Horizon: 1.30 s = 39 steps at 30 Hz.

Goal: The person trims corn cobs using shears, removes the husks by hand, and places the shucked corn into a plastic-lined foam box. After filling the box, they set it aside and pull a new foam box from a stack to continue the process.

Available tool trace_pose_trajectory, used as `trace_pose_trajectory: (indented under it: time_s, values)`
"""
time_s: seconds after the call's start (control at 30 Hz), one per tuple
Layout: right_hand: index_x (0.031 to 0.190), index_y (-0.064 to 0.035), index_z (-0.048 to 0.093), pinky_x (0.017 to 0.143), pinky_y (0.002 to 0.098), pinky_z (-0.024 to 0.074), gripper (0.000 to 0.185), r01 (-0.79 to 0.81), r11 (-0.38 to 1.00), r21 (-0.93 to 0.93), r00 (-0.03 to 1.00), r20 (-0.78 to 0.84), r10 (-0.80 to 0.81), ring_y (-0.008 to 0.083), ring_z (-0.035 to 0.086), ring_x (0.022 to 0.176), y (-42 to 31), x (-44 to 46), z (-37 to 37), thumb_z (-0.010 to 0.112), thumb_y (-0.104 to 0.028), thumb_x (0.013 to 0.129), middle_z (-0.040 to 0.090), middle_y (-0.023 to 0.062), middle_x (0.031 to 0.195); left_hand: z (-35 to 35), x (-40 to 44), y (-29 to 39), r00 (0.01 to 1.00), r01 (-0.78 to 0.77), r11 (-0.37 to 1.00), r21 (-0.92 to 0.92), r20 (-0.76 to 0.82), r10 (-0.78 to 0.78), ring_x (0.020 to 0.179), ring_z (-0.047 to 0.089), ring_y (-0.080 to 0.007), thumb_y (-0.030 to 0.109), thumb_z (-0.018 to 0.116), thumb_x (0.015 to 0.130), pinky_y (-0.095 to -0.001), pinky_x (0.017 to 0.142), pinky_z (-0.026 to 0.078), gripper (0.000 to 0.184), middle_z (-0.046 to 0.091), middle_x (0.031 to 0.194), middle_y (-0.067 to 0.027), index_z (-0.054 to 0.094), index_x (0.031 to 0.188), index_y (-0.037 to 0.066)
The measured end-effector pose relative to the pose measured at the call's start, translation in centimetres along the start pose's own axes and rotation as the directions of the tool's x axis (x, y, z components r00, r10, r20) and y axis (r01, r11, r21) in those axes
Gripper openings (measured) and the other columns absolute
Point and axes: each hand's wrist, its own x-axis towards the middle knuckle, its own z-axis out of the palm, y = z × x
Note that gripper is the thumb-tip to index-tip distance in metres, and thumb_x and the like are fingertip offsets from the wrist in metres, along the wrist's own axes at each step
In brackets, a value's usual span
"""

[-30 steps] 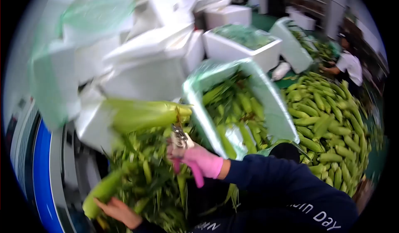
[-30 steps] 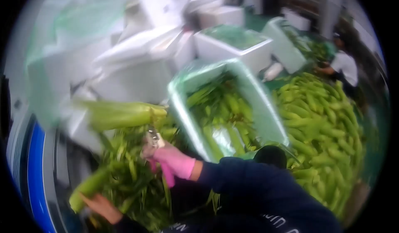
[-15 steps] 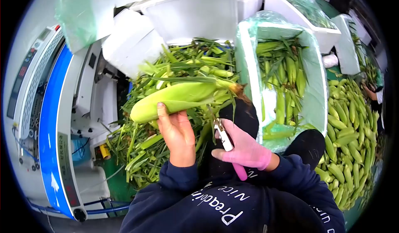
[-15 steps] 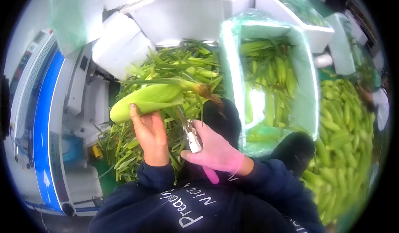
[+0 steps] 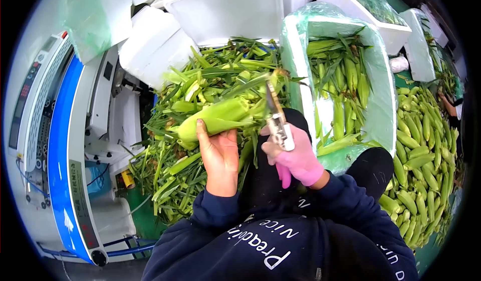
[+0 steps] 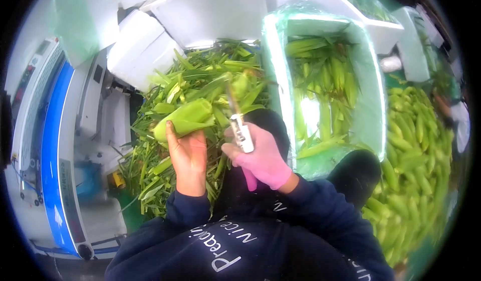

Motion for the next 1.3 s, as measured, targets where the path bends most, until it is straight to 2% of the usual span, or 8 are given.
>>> trace_pose_trajectory:
  time_s: [0.27, 0.47, 0.6, 0.8, 0.87, 0.97, 1.2, 1.3]
  values:
    - [0.129, -0.0001, 0.048, 0.071, 0.0259, 0.0532, 0.043, 0.043, 0.995, 0.095, 0.998, -0.044, -0.039, 0.0124, 0.063, 0.091, -0.6, -1.7, -1.4, 0.063, 0.000, 0.089, 0.067, 0.0108, 0.107, -0.2, 0.0, 0.6, 0.954, 0.294, 0.932, -0.211, 0.128, -0.271, 0.115, 0.062, -0.0240, 0.034, 0.060, 0.099, -0.0420, 0.099, 0.055, 0.038, 0.064, 0.127, -0.0077, 0.058, 0.127, 0.008]
    - [0.125, -0.0007, 0.055, 0.077, 0.0286, 0.0494, 0.050, -0.033, 0.969, -0.247, 0.992, -0.125, 0.002, 0.0132, 0.055, 0.090, -3.3, -4.6, -8.3, 0.075, -0.026, 0.088, 0.061, 0.0073, 0.109, 4.9, -3.7, -4.7, 0.812, 0.325, 0.806, 0.494, 0.291, -0.506, 0.124, 0.056, -0.0283, 0.018, 0.060, 0.097, -0.0432, 0.108, 0.044, 0.054, 0.055, 0.138, -0.0180, 0.038, 0.144, 0.003]
    - [0.131, -0.0003, 0.052, 0.089, 0.0351, 0.0488, 0.062, 0.097, 0.913, -0.397, 0.933, -0.282, -0.222, 0.0226, 0.061, 0.099, -0.9, -8.6, -10.7, 0.078, -0.031, 0.083, 0.063, 0.0139, 0.109, 8.0, -7.7, -11.9, 0.723, -0.066, 0.673, 0.737, 0.500, -0.477, 0.126, 0.053, -0.0298, 0.023, 0.056, 0.098, -0.0419, 0.109, 0.041, 0.061, 0.051, 0.141, -0.0190, 0.031, 0.149, 0.000]
    - [0.135, -0.0013, 0.047, 0.081, 0.0474, 0.0561, 0.043, 0.586, 0.641, 0.496, 0.752, -0.627, -0.203, 0.0298, 0.064, 0.095, -0.1, -18.9, -18.8, 0.056, -0.025, 0.100, 0.062, 0.0150, 0.113, 10.4, -3.7, -26.7, 0.310, -0.219, 0.522, 0.825, 0.566, -0.764, 0.119, 0.058, -0.0275, 0.040, 0.047, 0.104, -0.0395, 0.101, 0.044, 0.059, 0.059, 0.132, -0.0185, 0.039, 0.148, 0.001]
    - [0.135, -0.0028, 0.046, 0.069, 0.0571, 0.0567, 0.043, 0.669, 0.614, 0.418, 0.608, -0.783, -0.130, 0.0365, 0.065, 0.091, 0.1, -23.5, -24.4, 0.046, -0.033, 0.103, 0.062, 0.0164, 0.112, 8.1, -1.3, -33.7, 0.552, 0.067, 0.408, 0.911, 0.307, -0.775, 0.121, 0.056, -0.0268, 0.044, 0.049, 0.102, -0.0431, 0.099, 0.046, 0.063, 0.056, 0.137, -0.0162, 0.037, 0.149, 0.004]
    - [0.136, -0.0075, 0.046, 0.060, 0.0589, 0.0550, 0.042, 0.708, 0.655, 0.263, 0.412, -0.908, -0.081, 0.0359, 0.065, 0.090, 3.1, -32.3, -30.5, 0.044, -0.034, 0.103, 0.062, 0.0145, 0.114, -2.3, 7.2, -43.5, 0.561, 0.435, 0.247, 0.866, -0.046, -0.826, 0.133, 0.046, -0.0282, 0.047, 0.051, 0.098, -0.0499, 0.104, 0.043, 0.070, 0.041, 0.152, -0.0151, 0.031, 0.153, 0.007]
    - [0.132, -0.0064, 0.049, 0.072, 0.0617, 0.0549, 0.050, 0.816, 0.510, -0.273, -0.274, -0.959, -0.074, 0.0366, 0.064, 0.092, 3.3, -48.1, -31.8, 0.047, -0.045, 0.101, 0.061, 0.0137, 0.116, -10.6, 13.8, -50.7, 0.347, 0.161, 0.040, 0.986, -0.019, -0.938, 0.140, 0.036, -0.0314, 0.045, 0.057, 0.094, -0.0578, 0.100, 0.039, 0.064, 0.037, 0.152, -0.0082, 0.038, 0.147, 0.016]
    - [0.117, -0.0058, 0.052, 0.069, 0.0517, 0.0563, 0.046, 0.650, 0.636, -0.417, -0.427, -0.892, -0.149, 0.0333, 0.065, 0.085, 4.3, -45.5, -32.8, 0.051, -0.048, 0.099, 0.060, 0.0147, 0.108, -9.2, 11.9, -52.8, 0.514, -0.037, -0.110, 0.993, -0.075, -0.855, 0.115, 0.054, -0.0261, 0.043, 0.061, 0.095, -0.0540, 0.089, 0.044, 0.058, 0.054, 0.131, -0.0042, 0.041, 0.141, 0.016]
